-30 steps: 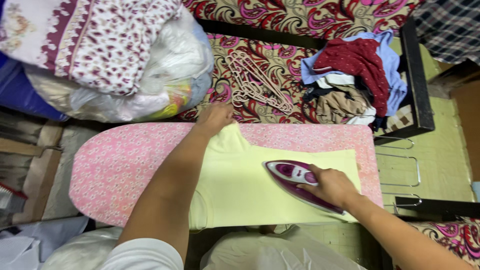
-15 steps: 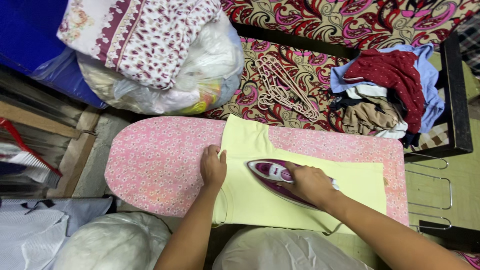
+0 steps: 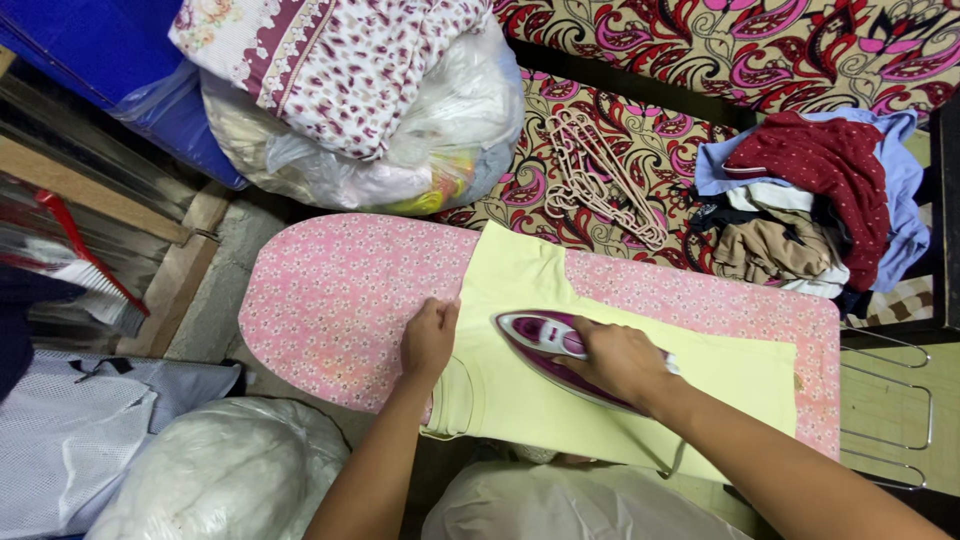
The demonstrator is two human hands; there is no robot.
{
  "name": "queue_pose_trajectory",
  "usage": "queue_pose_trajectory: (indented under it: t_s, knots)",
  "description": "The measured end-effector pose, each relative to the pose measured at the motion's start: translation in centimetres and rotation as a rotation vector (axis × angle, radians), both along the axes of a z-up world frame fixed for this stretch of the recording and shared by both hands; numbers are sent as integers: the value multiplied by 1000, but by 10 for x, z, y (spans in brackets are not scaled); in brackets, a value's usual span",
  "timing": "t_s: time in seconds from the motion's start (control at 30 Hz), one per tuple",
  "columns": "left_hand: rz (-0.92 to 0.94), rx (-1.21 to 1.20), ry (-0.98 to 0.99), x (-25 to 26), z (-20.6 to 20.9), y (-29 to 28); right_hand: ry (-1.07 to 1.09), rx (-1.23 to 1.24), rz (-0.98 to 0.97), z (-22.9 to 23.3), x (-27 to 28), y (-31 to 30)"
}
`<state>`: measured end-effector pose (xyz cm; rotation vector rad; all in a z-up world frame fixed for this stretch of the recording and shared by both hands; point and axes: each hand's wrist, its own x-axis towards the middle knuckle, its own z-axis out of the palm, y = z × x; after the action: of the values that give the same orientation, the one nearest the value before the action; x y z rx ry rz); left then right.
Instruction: The person irons a light yellow t-shirt on a pink floral ironing board. They repeatedly move the iron across the fabric, reposition the shirt, and smooth it with their hands.
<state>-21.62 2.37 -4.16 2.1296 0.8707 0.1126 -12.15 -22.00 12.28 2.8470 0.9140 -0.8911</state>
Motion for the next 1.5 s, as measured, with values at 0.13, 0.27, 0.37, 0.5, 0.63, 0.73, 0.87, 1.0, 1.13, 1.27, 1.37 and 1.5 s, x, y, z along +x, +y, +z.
queue_pose_trajectory:
  t_s: [0.13, 0.27, 0.37, 0.5, 0.63, 0.73, 0.87, 1.0, 1.13, 1.27, 1.37, 1.5]
  knots:
    - [-13, 56, 94, -39, -8, -4, 16, 98, 92, -5, -10, 36]
    - [191, -100, -29, -47, -29, -18, -1, 116, 101, -10, -14, 38]
    - [287, -86, -107, -46, -41, -24, -9, 57, 83, -9, -12, 13]
    - [378, -160, -153, -49, -43, -32, -9, -25, 14, 0, -8, -23]
    - [376, -172, -253, -55, -40, -39, -2, -41, 16, 0, -9, -16]
    - [372, 4, -299, -57, -39, -39, -2, -5, 61, 0, -12, 15]
    - [405, 12, -191, -63, -43, -32, -1, 43, 129, -4, -20, 67]
    - [435, -6, -253, -68, -51, -27, -30, 89, 202, -12, -29, 106]
    - [429, 36, -278, -69, -56, -29, -33, 103, 217, -13, -27, 107]
    - [416, 79, -296, -68, -54, -28, -40, 43, 208, -6, -17, 71]
    - [413, 58, -299, -69, -53, -30, -79, 1, 198, -2, -12, 33]
    - [399, 70, -264, -68, -50, -27, -80, -7, 178, -3, -12, 29]
